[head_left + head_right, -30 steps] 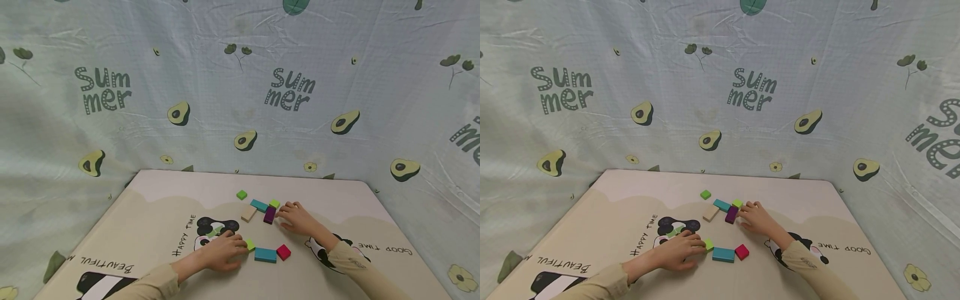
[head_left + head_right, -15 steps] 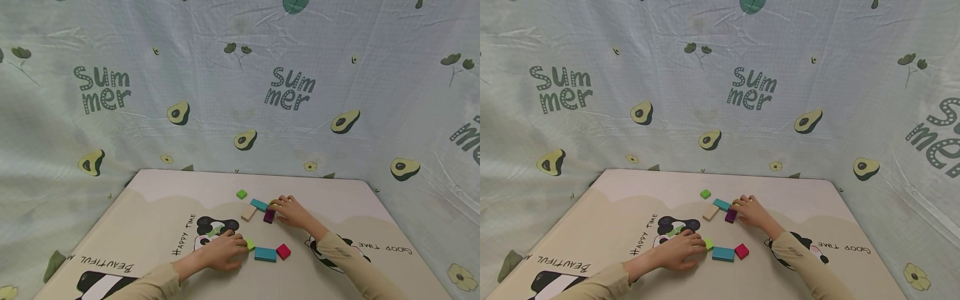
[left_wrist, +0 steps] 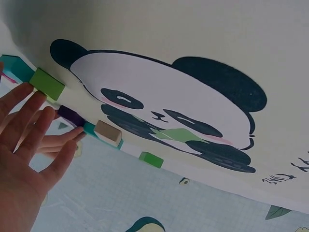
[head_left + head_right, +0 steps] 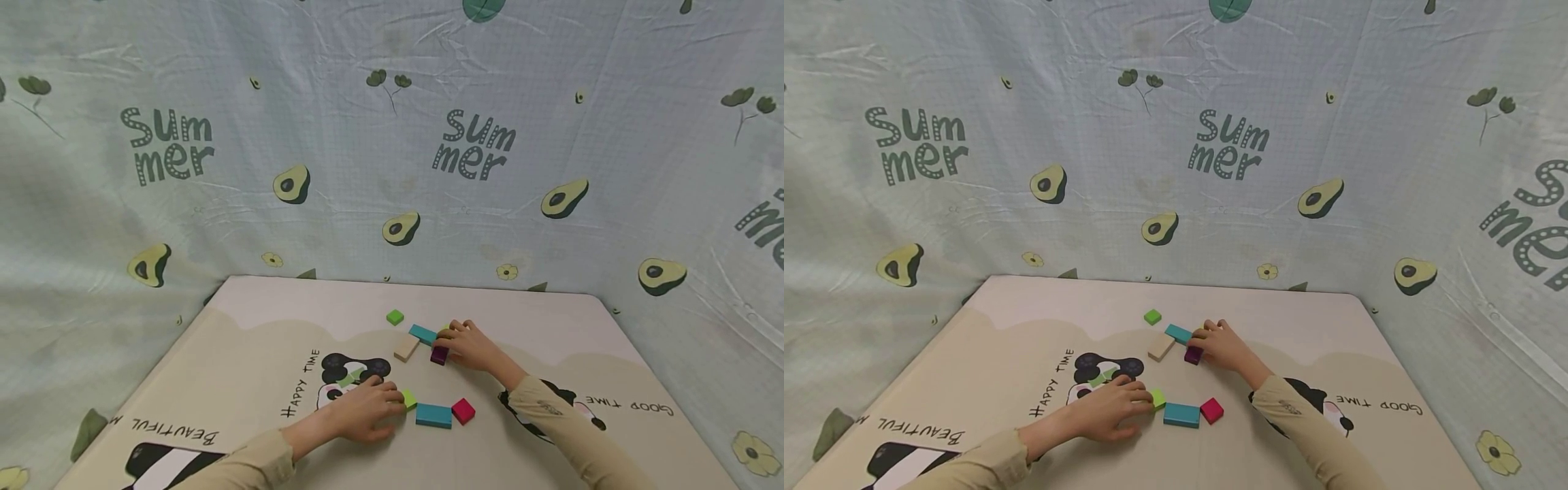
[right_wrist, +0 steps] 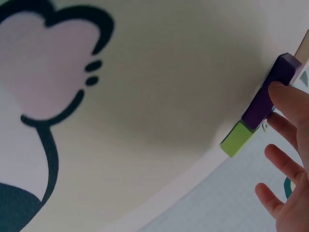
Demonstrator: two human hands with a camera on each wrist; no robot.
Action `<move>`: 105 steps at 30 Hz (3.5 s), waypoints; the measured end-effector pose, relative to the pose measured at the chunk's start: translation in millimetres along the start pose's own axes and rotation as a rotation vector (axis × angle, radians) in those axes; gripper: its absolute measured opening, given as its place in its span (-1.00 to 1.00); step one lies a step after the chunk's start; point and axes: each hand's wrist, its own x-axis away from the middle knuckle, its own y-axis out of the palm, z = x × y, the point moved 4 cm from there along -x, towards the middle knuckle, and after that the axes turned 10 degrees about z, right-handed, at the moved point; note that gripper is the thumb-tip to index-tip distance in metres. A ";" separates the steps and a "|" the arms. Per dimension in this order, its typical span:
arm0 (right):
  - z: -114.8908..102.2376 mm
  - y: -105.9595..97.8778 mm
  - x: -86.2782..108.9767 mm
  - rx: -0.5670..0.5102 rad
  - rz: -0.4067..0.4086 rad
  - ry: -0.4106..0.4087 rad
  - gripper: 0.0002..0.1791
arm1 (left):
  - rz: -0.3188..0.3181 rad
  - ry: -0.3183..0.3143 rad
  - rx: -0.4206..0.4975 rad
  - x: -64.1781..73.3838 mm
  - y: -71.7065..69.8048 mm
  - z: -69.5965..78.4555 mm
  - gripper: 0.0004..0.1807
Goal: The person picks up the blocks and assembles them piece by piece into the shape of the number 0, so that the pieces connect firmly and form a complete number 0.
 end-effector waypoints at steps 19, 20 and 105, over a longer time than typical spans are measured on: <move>-6.1 -0.9 -1.8 -0.031 -0.015 0.032 -0.66 | -0.003 -0.003 -0.002 0.5 1.9 -0.6 -0.67; -6.8 -2.0 -1.3 -0.037 -0.017 0.036 -0.66 | -0.006 -0.004 -0.002 0.5 1.9 -0.6 -0.67; -12.1 -35.3 46.5 -0.139 -0.052 0.069 -0.38 | 0.053 0.021 -0.019 1.8 2.6 1.3 -0.66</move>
